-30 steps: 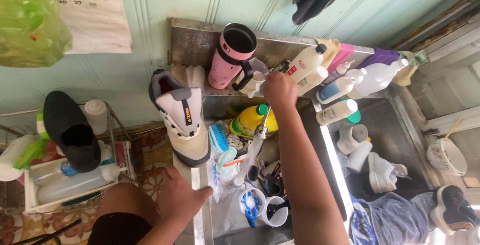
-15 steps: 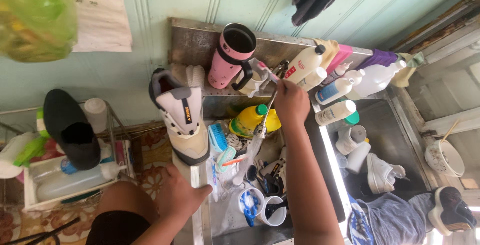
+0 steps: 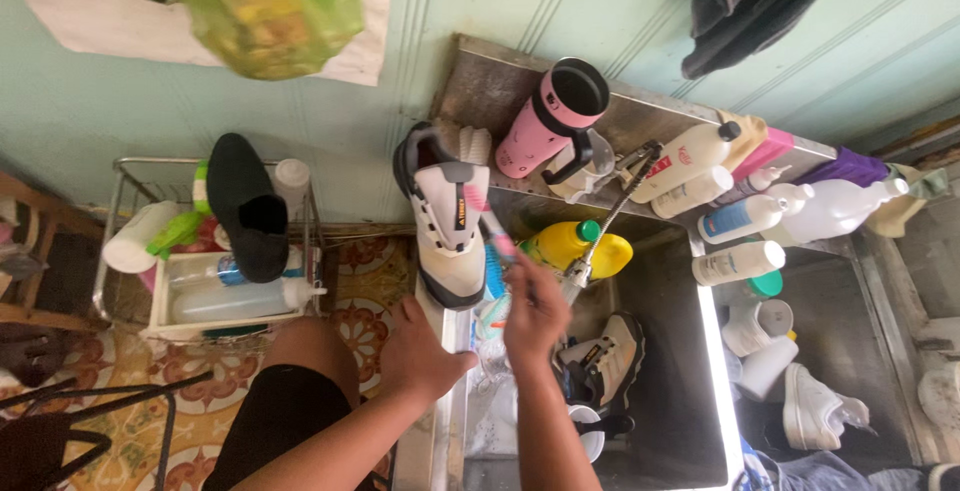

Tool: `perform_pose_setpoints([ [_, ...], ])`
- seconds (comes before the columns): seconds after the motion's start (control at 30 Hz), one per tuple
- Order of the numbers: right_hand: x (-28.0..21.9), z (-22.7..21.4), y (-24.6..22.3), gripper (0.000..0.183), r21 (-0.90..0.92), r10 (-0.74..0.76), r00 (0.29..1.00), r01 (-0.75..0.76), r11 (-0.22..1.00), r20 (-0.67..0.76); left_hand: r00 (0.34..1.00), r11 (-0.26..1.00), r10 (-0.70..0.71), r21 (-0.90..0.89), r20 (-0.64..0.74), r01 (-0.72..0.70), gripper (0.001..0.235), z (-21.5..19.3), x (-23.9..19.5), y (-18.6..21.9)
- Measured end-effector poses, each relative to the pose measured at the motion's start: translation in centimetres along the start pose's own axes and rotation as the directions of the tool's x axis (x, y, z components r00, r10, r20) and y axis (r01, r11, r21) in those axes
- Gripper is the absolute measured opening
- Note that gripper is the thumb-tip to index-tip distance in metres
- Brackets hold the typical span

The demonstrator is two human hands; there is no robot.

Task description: The person scrubs a white and black hiking shoe in a sink using a brush and a toothbrush, rinsing it under running water. The person switches between tools to clean different parts of the shoe and then places it on the sink edge before picking up the second shoe to continue cleaning.

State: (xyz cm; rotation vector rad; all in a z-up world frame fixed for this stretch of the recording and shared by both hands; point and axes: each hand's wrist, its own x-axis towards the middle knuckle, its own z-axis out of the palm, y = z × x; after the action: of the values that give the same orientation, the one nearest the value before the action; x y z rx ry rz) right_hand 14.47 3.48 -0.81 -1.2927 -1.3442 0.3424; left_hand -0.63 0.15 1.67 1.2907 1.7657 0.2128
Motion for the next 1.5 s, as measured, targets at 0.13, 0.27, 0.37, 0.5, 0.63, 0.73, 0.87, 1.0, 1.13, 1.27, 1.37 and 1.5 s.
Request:
perform_pose_setpoints([
  [0.13,0.6,3.0,-1.5,0.02,-0.047,0.026,0.994,-0.022,0.999,0.102,0.999,0.998,0.034,-0.048,-0.039,-0.036,0.117,-0.1,-0.2,-0.2],
  [0.27,1.6,4.6,-2.3,0.019,-0.064,0.001,0.994,0.006,0.998,0.112,1.0,1.0,0.019,-0.011,-0.011,-0.02,0.119,-0.4,-0.3,-0.1],
  [0.37,1.6,4.9,-2.5,0.02,-0.113,0.012,0.994,0.001,0.994,0.113,1.0,1.0,-0.002,0.02,0.018,0.002,0.116,-0.7,-0.4,0.1],
  [0.5,1.5,4.5,-2.3,0.019,-0.217,-0.105,0.989,0.125,0.968,0.101,0.998,0.998,0.044,0.054,-0.045,-0.041,0.122,-0.7,-0.3,0.0],
  [0.63,1.8,4.2,-2.0,0.018,-0.172,-0.027,1.0,0.028,0.985,0.005,1.0,1.0,0.012,0.0,0.003,-0.012,0.113,-0.6,-0.4,0.0],
  [0.73,1.8,4.3,-2.0,0.018,-0.149,-0.028,0.999,0.032,0.988,0.026,1.0,1.0,0.015,0.013,0.002,-0.015,0.112,-0.8,-0.4,0.1],
  [0.87,1.2,4.4,-1.6,0.018,-0.126,-0.041,0.996,0.05,0.991,0.075,1.0,1.0,0.013,0.011,0.016,-0.013,0.117,-0.9,-0.4,0.2],
  [1.0,0.4,3.5,-0.8,0.019,-0.178,0.001,1.0,0.003,0.984,0.023,1.0,1.0,0.011,-0.003,-0.011,-0.011,0.114,-0.8,-0.6,0.2],
  [1.13,0.1,3.1,-0.4,0.02,-0.129,0.057,0.998,-0.06,0.99,-0.027,1.0,1.0,0.006,-0.002,-0.005,-0.006,0.108,-0.7,-0.4,0.2],
  [1.27,0.8,3.7,-0.1,0.018,-0.101,0.009,1.0,-0.009,0.995,0.003,1.0,1.0,0.015,-0.02,-0.014,-0.015,0.114,-0.2,-0.2,-0.1],
  [1.37,0.7,4.1,0.0,0.018,-0.135,-0.007,0.999,0.011,0.991,0.031,0.999,0.999,0.023,-0.044,-0.047,-0.025,0.11,0.1,0.0,-0.3],
  [1.5,-0.8,1.8,0.8,0.015,-0.217,0.086,0.996,-0.077,0.973,0.032,0.996,0.999,0.018,-0.043,-0.087,-0.022,0.103,0.8,0.2,-0.2],
])
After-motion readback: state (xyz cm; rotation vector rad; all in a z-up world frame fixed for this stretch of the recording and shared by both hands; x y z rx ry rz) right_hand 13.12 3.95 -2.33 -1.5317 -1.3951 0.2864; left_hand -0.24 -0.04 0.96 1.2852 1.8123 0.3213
